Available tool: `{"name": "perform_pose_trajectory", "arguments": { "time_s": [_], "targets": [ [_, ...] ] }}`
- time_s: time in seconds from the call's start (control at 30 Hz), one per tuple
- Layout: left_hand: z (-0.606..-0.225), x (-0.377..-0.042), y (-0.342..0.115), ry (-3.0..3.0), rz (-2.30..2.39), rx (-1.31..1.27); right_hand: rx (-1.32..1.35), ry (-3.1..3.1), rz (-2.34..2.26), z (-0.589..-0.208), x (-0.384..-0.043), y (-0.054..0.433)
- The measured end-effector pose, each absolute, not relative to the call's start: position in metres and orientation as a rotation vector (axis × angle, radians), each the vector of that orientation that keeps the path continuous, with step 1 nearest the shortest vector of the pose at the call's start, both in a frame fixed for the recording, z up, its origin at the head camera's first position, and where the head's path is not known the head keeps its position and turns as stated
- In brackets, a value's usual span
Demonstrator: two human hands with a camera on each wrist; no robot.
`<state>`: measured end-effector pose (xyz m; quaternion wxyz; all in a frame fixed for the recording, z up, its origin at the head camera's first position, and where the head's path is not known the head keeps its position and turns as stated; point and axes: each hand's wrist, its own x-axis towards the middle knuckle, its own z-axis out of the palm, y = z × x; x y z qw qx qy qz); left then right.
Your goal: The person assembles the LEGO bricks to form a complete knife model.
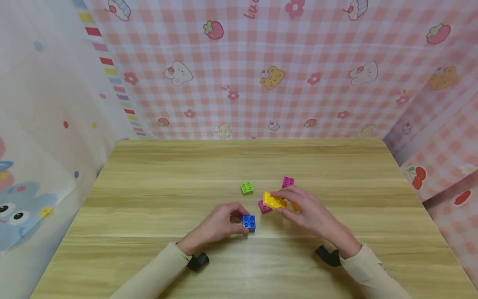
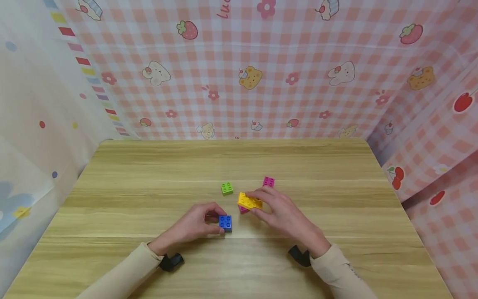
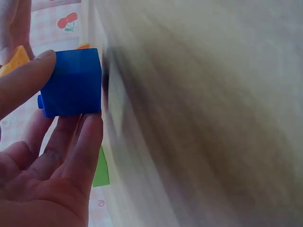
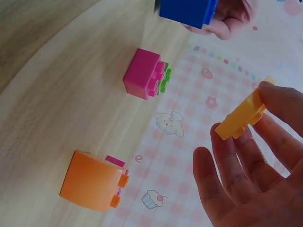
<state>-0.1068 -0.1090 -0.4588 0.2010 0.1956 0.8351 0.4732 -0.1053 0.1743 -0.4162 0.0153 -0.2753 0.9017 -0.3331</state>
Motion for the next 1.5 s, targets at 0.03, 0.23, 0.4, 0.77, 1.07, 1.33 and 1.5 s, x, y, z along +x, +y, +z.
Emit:
{"name": "perform_pose_trajectory", "arguments": {
  "time_s": [0.03,0.23,0.4,0.77,1.07,1.33,1.5],
  "targets": [
    [-0.459,-0.107,-0.108,2.327,1.32,0.549,-0.862,2.805,-1.041,-0.416,-0.105,0.174],
    [-0.461,-0.108,-0.108,2.325,1.283,0.573,-0.86,2.807,-1.068,-0.416,-0.104,0.17],
    [-0.462,-0.11,-0.112,2.266,1.288,0.59,-0.931,2.789,-1.06,-0.416,-0.104,0.165],
    [-0.459,-0.109,-0.134,1.924,1.391,0.545,-1.052,2.719,-1.007,-0.421,-0.101,0.148],
    [-0.453,-0.105,-0.156,1.952,1.514,0.605,-0.99,2.633,-0.986,-0.424,-0.1,0.135],
    [-0.448,-0.1,-0.166,2.076,1.557,0.622,-1.031,2.609,-0.93,-0.427,-0.101,0.129],
    [-0.446,-0.095,-0.165,2.184,1.557,0.576,-1.037,2.624,-0.884,-0.43,-0.102,0.126]
  ]
}}
